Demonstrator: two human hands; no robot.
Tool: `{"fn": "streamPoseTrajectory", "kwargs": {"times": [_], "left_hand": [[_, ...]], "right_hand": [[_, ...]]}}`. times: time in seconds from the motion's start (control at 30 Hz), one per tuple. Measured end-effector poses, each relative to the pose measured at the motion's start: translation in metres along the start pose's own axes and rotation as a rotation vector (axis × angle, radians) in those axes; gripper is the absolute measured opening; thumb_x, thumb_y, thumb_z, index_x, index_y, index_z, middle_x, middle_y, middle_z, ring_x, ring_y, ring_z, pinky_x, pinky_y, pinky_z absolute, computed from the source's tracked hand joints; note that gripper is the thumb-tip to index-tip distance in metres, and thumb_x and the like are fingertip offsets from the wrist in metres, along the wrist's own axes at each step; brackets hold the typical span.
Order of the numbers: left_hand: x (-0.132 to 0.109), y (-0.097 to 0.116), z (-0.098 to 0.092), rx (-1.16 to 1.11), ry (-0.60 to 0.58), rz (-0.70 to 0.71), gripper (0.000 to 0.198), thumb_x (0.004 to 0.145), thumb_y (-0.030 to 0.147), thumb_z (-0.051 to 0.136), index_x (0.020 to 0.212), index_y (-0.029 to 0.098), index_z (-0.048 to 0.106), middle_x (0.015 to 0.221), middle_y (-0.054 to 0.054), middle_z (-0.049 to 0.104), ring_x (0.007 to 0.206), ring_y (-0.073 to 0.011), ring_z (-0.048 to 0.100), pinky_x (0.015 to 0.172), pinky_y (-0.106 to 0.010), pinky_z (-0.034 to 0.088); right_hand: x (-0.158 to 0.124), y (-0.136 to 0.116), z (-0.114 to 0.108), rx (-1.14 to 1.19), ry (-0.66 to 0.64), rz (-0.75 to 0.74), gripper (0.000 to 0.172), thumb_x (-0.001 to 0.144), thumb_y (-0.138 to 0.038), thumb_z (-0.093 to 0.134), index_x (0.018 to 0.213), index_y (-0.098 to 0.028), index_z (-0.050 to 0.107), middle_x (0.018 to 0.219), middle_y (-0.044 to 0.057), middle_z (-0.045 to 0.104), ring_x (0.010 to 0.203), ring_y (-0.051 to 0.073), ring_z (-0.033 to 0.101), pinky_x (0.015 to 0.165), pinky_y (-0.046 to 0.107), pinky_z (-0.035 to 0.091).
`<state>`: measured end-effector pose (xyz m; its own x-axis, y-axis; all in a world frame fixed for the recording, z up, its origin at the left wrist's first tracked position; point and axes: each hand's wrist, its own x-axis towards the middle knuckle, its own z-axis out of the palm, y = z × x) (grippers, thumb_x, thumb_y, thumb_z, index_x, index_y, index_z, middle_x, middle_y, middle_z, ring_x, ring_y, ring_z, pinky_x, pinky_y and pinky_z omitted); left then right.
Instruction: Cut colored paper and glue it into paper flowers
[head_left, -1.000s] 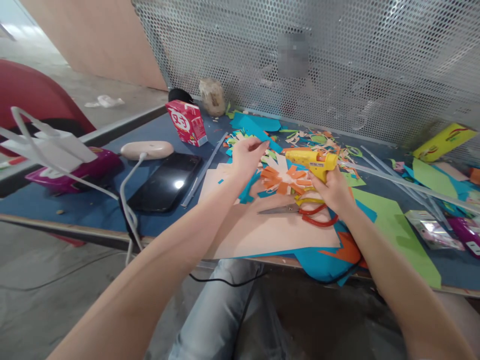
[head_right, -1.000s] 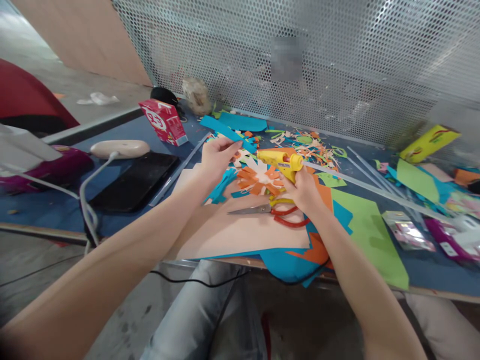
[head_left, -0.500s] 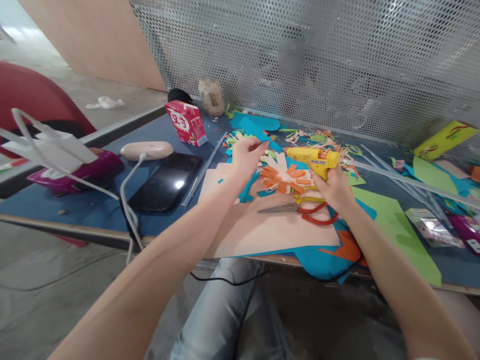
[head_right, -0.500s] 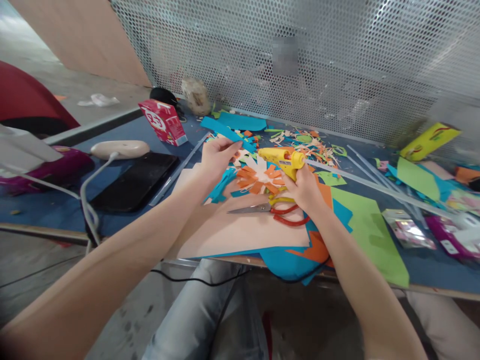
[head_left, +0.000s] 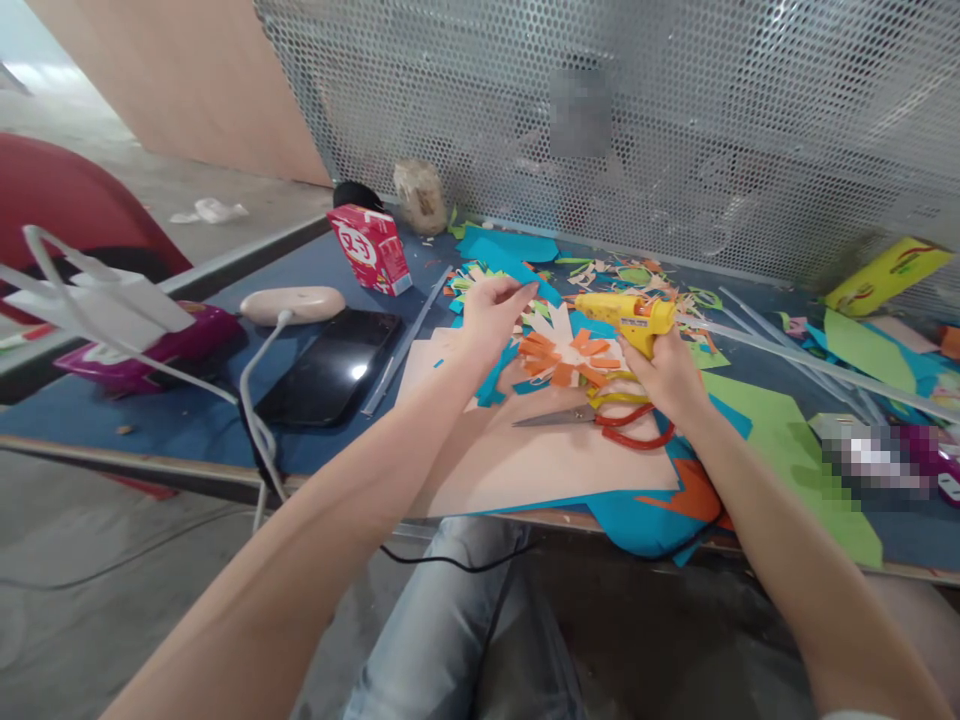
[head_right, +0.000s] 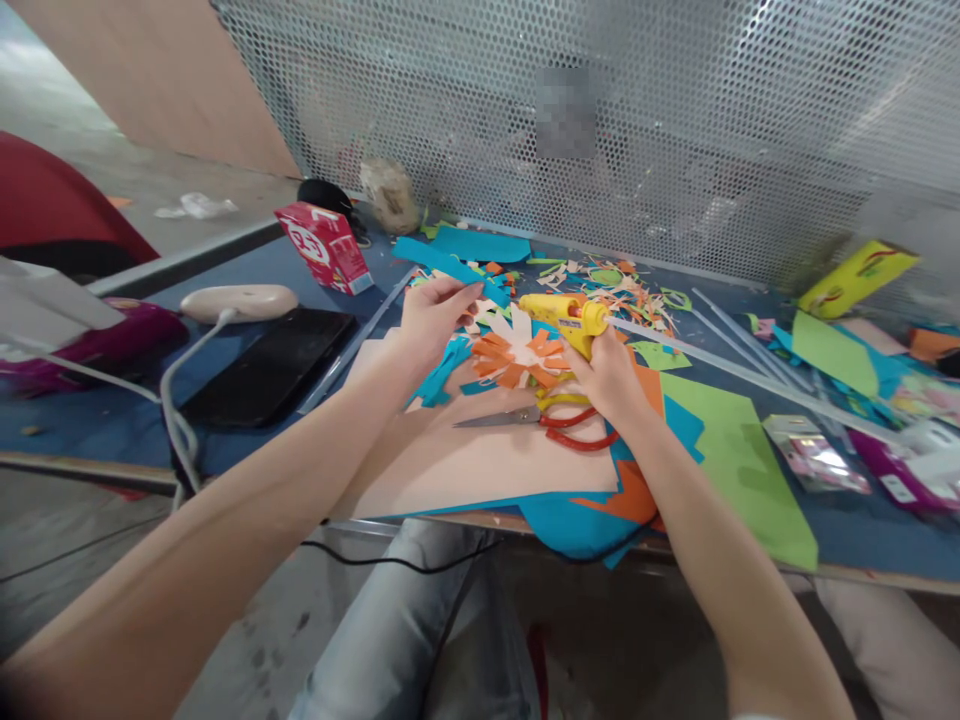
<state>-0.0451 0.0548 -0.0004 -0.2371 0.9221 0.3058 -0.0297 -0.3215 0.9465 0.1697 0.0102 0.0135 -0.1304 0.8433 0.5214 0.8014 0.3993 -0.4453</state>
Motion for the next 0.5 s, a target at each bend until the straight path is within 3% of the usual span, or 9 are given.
{"fn": "streamPoseTrajectory", "kwargs": {"times": [0.17,0.37,0.5], "left_hand": [[-0.0013,0.0062,0.0012,-0.201,0.022,-0.107,0.02,0.066,0.03,0.065,0.057,0.015,0.056,0.051,0.003,0.051,0.046,-0.0055,0.045,0.045,-0.018,0.035],[0.0011,0.0039,-0.0002,-0.035,0.087,-0.028,0.02,0.067,0.026,0.063,0.053,0.015,0.055,0.045,0.004,0.047,0.044,-0.0052,0.041,0.043,-0.019,0.03],[0.002,-0.0009,-0.0004,0.011,0.036,0.0,0.02,0.066,0.031,0.063,0.055,0.015,0.057,0.048,0.003,0.051,0.045,-0.006,0.043,0.044,-0.019,0.032]], "right_hand": [[-0.0003,-0.0008,-0.0006,-0.018,-0.02,0.015,0.026,0.077,-0.039,0.05,0.091,-0.018,0.053,0.091,0.012,0.061,0.086,0.027,0.06,0.074,0.037,0.045],[-0.0009,-0.0029,-0.0029,0.067,-0.015,-0.002,0.024,0.076,-0.037,0.05,0.088,-0.017,0.056,0.088,0.012,0.065,0.083,0.026,0.062,0.075,0.037,0.046],[-0.0009,-0.0049,-0.0041,0.082,-0.023,0.018,0.023,0.075,-0.036,0.052,0.089,-0.018,0.057,0.09,0.011,0.066,0.084,0.025,0.062,0.075,0.036,0.046]]}}
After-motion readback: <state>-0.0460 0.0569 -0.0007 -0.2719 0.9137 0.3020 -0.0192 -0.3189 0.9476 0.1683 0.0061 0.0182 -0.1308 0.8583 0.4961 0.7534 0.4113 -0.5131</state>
